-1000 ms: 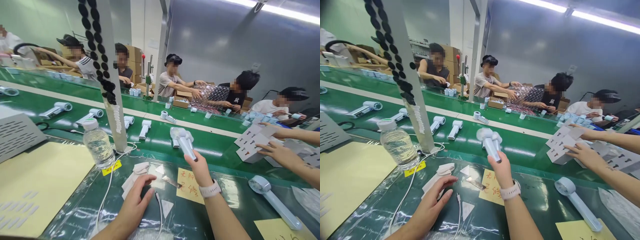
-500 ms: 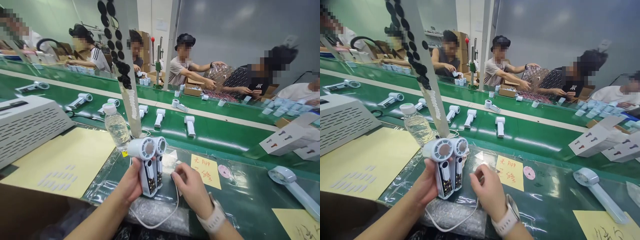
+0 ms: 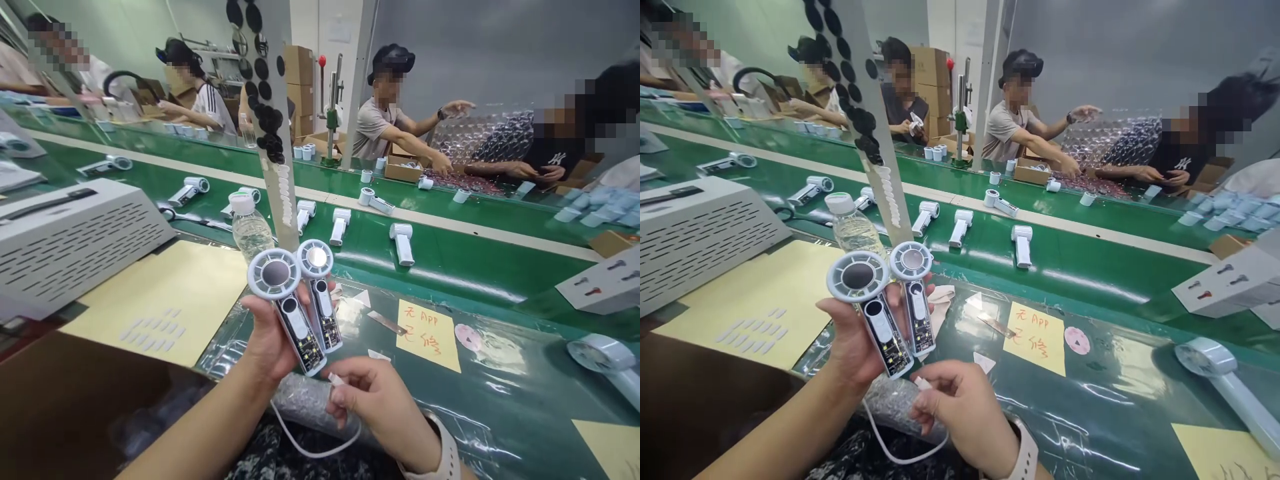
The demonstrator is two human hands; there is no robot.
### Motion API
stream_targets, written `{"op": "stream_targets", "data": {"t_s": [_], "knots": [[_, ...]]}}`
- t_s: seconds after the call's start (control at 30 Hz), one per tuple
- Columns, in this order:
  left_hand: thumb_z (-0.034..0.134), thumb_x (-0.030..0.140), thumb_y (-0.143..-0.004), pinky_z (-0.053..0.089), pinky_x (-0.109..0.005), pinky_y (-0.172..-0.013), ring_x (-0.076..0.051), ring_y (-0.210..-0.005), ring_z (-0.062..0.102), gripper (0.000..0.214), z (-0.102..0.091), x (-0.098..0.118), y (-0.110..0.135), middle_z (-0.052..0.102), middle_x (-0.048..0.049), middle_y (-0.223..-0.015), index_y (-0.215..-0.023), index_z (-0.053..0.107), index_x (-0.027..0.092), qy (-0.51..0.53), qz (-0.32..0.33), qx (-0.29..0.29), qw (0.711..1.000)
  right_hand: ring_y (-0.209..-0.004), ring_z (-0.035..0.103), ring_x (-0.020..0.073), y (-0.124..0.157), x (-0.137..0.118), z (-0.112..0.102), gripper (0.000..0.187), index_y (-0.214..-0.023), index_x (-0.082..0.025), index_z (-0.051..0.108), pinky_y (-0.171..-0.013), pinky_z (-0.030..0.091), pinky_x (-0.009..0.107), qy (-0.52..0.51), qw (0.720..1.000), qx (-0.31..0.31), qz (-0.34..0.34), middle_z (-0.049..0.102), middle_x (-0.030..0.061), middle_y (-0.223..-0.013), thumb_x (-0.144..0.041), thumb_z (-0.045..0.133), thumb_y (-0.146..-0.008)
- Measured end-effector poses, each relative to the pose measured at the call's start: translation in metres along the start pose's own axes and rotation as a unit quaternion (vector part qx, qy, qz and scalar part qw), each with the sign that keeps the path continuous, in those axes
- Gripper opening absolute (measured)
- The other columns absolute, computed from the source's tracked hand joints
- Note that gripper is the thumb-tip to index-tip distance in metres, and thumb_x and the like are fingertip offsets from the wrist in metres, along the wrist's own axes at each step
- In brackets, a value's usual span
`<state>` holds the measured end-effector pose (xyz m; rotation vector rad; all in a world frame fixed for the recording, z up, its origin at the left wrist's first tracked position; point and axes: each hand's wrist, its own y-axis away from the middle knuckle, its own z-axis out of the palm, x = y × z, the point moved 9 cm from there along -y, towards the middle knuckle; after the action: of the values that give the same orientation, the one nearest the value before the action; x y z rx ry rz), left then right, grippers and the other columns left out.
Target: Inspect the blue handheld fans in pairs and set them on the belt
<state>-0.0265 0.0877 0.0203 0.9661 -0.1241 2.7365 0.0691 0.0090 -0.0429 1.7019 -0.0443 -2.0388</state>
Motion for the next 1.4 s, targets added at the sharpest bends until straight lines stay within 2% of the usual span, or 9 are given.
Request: {"op": "stream_targets", "data": {"t_s": [0.13,0.33,0.57,0.83,1.0,1.17,1.27,1.33,1.4], "knots": [[0.076,0.077,-0.044,0.060,-0.033,-0.075,-0.026,-0.087,0.071,0.063,0.005,-0.003,0.001,0.076,-0.0099,-0.104,-0.060,0.067,0.017,-0.007,0.007,0.011,1.000,-0.041,0.050,0.0119,-0.001,-0.005,0.009,0.033,-0.061,-0.019,0.058,-0.044,0.043,0.024,-0.023,0.999,0.048,-0.012,0.057,-0.0025,-0.045,-0.046,0.077,-0.065],[0.072,0.079,-0.047,0.059,-0.036,-0.072,-0.025,-0.077,0.069,0.065,0.003,-0.002,0.005,0.077,-0.0096,-0.095,-0.064,0.069,0.017,-0.039,0.045,0.011,0.998,-0.038,0.041,0.0106,0.003,-0.003,0.012,0.046,-0.065,-0.022,0.050,-0.044,0.034,0.023,-0.017,0.992,0.112,-0.058,0.047,-0.0070,-0.039,-0.064,0.062,-0.080],[0.075,0.076,-0.049,0.059,-0.035,-0.079,-0.024,-0.093,0.068,0.060,0.004,0.003,0.004,0.074,-0.0075,-0.103,-0.060,0.066,0.018,0.043,0.023,0.023,0.999,-0.089,0.060,0.0215,0.016,-0.044,0.016,0.045,-0.068,-0.020,0.057,-0.080,0.044,0.031,0.143,0.959,0.059,-0.239,0.065,0.0072,-0.095,-0.061,0.055,-0.089],[0.069,0.081,-0.050,0.058,-0.031,-0.079,-0.024,-0.089,0.070,0.064,0.011,0.005,0.015,0.075,-0.0076,-0.103,-0.062,0.068,0.018,-0.025,0.064,-0.034,0.997,-0.038,0.044,0.0119,0.007,0.004,0.007,0.046,-0.069,-0.022,0.048,-0.046,0.034,0.024,-0.030,0.985,0.135,-0.099,0.043,-0.0087,-0.041,-0.063,0.052,-0.090],[0.070,0.081,-0.049,0.059,-0.033,-0.078,-0.026,-0.086,0.072,0.064,0.007,0.004,0.013,0.077,-0.0093,-0.099,-0.061,0.069,0.018,-0.044,0.062,-0.036,0.996,-0.061,0.057,0.0163,0.010,-0.009,0.011,0.039,-0.074,-0.020,0.055,-0.063,0.044,0.027,0.068,0.982,0.128,-0.123,0.061,0.0005,-0.063,-0.054,0.048,-0.094],[0.071,0.080,-0.050,0.059,-0.034,-0.075,-0.025,-0.084,0.071,0.063,0.001,0.027,0.011,0.076,-0.0051,-0.098,-0.061,0.066,0.019,-0.019,0.098,0.003,0.995,-0.095,0.061,0.0246,0.032,-0.046,0.005,0.029,-0.069,-0.022,0.052,-0.082,0.050,0.037,0.313,0.902,0.069,-0.290,0.062,0.0103,-0.106,-0.035,0.045,-0.094],[0.068,0.082,-0.051,0.057,-0.035,-0.079,-0.026,-0.085,0.070,0.065,-0.005,0.031,0.015,0.075,-0.0052,-0.097,-0.061,0.066,0.018,-0.043,0.093,-0.001,0.995,-0.114,0.056,0.0358,0.018,-0.053,-0.032,0.010,-0.082,-0.020,0.062,-0.095,0.045,0.055,0.517,0.807,0.165,-0.233,0.060,0.0183,-0.124,-0.020,0.053,-0.086],[0.067,0.083,-0.052,0.056,-0.036,-0.083,-0.029,-0.091,0.070,0.066,-0.009,0.027,0.020,0.075,-0.0070,-0.099,-0.062,0.066,0.017,-0.053,0.078,-0.014,0.995,-0.118,0.053,0.0418,0.000,-0.068,-0.053,0.020,-0.099,-0.015,0.066,-0.096,0.040,0.064,0.573,0.752,0.252,-0.208,0.058,0.0244,-0.126,-0.014,0.056,-0.082],[0.067,0.084,-0.051,0.055,-0.040,-0.086,-0.033,-0.096,0.069,0.067,-0.011,0.020,0.025,0.076,-0.0083,-0.098,-0.063,0.067,0.018,-0.050,0.055,-0.026,0.997,-0.121,0.051,0.0395,-0.027,-0.079,-0.048,0.032,-0.112,-0.012,0.065,-0.099,0.040,0.062,0.578,0.744,0.248,-0.228,0.058,0.0235,-0.129,-0.010,0.055,-0.082]]}}
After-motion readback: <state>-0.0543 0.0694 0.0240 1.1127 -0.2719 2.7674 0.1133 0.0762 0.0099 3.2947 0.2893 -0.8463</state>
